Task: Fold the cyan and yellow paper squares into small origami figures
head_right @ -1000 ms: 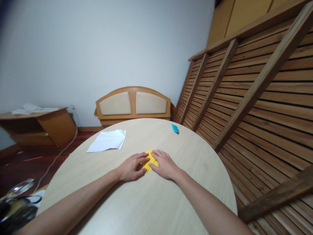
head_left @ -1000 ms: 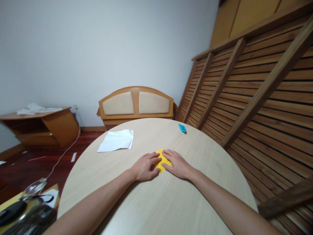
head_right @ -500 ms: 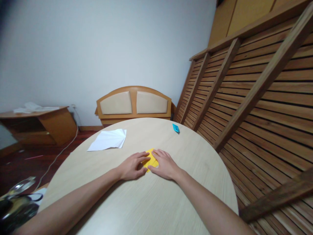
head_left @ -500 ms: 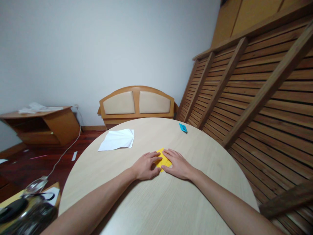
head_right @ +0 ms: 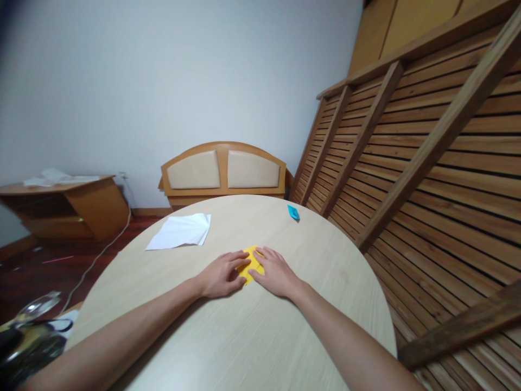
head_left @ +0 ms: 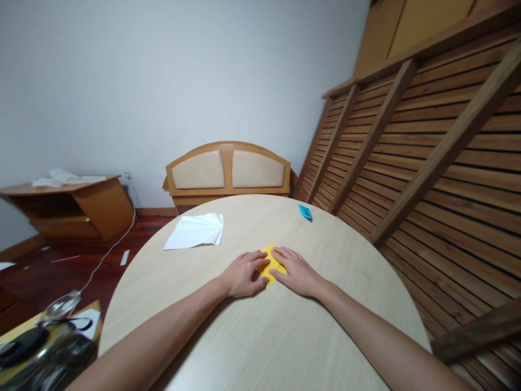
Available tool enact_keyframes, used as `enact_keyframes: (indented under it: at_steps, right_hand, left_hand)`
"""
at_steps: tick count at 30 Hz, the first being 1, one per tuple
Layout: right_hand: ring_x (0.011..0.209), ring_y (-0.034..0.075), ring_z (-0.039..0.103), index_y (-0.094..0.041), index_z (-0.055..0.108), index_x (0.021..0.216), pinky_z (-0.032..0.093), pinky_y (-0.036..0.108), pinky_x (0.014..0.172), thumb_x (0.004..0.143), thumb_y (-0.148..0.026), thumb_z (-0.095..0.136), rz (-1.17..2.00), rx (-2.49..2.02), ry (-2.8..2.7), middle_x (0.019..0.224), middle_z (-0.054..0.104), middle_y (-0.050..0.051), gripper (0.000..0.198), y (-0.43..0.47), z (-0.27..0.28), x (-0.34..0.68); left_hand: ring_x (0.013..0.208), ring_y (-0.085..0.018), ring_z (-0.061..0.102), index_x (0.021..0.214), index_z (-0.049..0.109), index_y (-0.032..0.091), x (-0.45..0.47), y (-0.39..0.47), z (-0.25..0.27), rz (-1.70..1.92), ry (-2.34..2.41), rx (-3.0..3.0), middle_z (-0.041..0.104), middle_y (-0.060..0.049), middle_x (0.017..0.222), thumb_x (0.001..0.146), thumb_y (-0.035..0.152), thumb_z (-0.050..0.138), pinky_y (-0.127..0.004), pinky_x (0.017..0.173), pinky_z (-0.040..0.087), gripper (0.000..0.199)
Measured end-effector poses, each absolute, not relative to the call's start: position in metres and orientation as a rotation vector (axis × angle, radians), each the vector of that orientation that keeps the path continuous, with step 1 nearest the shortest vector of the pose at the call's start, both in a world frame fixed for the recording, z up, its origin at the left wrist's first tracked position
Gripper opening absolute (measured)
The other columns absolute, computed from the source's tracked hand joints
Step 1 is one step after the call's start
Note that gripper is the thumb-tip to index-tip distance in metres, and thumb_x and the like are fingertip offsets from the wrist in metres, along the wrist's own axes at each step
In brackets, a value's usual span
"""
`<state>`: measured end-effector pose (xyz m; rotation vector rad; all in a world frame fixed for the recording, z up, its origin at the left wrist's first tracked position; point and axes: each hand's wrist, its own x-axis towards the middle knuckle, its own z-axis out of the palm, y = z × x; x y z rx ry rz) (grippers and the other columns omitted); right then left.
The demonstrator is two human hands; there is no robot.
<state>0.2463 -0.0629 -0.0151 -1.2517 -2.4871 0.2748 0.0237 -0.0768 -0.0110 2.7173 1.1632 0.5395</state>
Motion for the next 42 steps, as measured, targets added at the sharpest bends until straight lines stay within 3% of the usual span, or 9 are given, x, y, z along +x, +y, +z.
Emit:
enact_keyframes:
  at_steps: [8, 12, 21, 28, 31, 42]
  right_hand:
    - [0.145, 0.029, 0.03, -0.02, 0.043, 0.149, 0.025, 0.048, 0.117, 0.101, -0.044, 0.035, 0.304, -1.318, -2.512, 0.155, 0.038, 0.006, 0.054, -0.039, -0.023, 0.254]
    - [0.146, 0.03, 0.026, -0.021, 0.04, 0.15, 0.023, 0.05, 0.118, 0.101, -0.045, 0.032, 0.339, -1.297, -2.556, 0.158, 0.033, 0.006, 0.055, -0.017, -0.023, 0.256]
    - [0.139, 0.027, 0.041, -0.021, 0.056, 0.138, 0.028, 0.045, 0.117, 0.097, -0.044, 0.046, 0.261, -1.146, -2.488, 0.146, 0.051, 0.009, 0.048, 0.031, -0.023, 0.249]
    - [0.122, 0.025, 0.058, -0.017, 0.06, 0.125, 0.043, 0.04, 0.105, 0.093, -0.032, 0.055, 0.278, -1.2, -2.287, 0.128, 0.065, 0.012, 0.037, 0.01, -0.023, 0.247]
    - [0.125, 0.026, 0.055, -0.017, 0.063, 0.116, 0.041, 0.041, 0.107, 0.091, -0.029, 0.057, 0.289, -1.195, -2.277, 0.126, 0.065, 0.011, 0.028, -0.004, -0.022, 0.248]
    - [0.119, 0.024, 0.057, -0.017, 0.064, 0.109, 0.042, 0.039, 0.104, 0.092, -0.025, 0.055, 0.251, -1.196, -2.302, 0.124, 0.065, 0.013, 0.021, -0.019, -0.017, 0.241]
  left_hand:
    - [0.139, -0.027, 0.042, 0.137, 0.053, 0.017, 0.027, -0.062, -0.012, 0.467, 1.196, 2.764, 0.046, -0.014, 0.149, 0.094, 0.043, 0.049, -0.049, 0.113, 0.037, 0.05]
    - [0.141, -0.028, 0.039, 0.141, 0.049, 0.018, 0.025, -0.039, -0.013, 0.398, 1.159, 2.79, 0.044, -0.014, 0.15, 0.097, 0.046, 0.044, -0.052, 0.114, 0.035, 0.052]
    - [0.13, -0.023, 0.053, 0.125, 0.063, 0.013, 0.019, 0.007, -0.015, 0.609, 1.151, 2.736, 0.056, -0.014, 0.139, 0.092, 0.03, 0.051, -0.037, 0.112, 0.04, 0.039]
    - [0.129, -0.023, 0.054, 0.126, 0.064, 0.016, 0.015, -0.014, -0.018, 0.616, 1.266, 2.671, 0.057, -0.012, 0.139, 0.093, 0.03, 0.05, -0.04, 0.112, 0.041, 0.039]
    - [0.128, -0.024, 0.055, 0.123, 0.065, 0.016, 0.014, -0.02, -0.016, 0.615, 1.258, 2.66, 0.058, -0.012, 0.138, 0.093, 0.031, 0.051, -0.04, 0.111, 0.041, 0.037]
    - [0.12, -0.022, 0.06, 0.112, 0.067, 0.016, 0.017, -0.03, -0.012, 0.654, 1.242, 2.661, 0.062, -0.012, 0.132, 0.091, 0.029, 0.052, -0.036, 0.108, 0.045, 0.029]
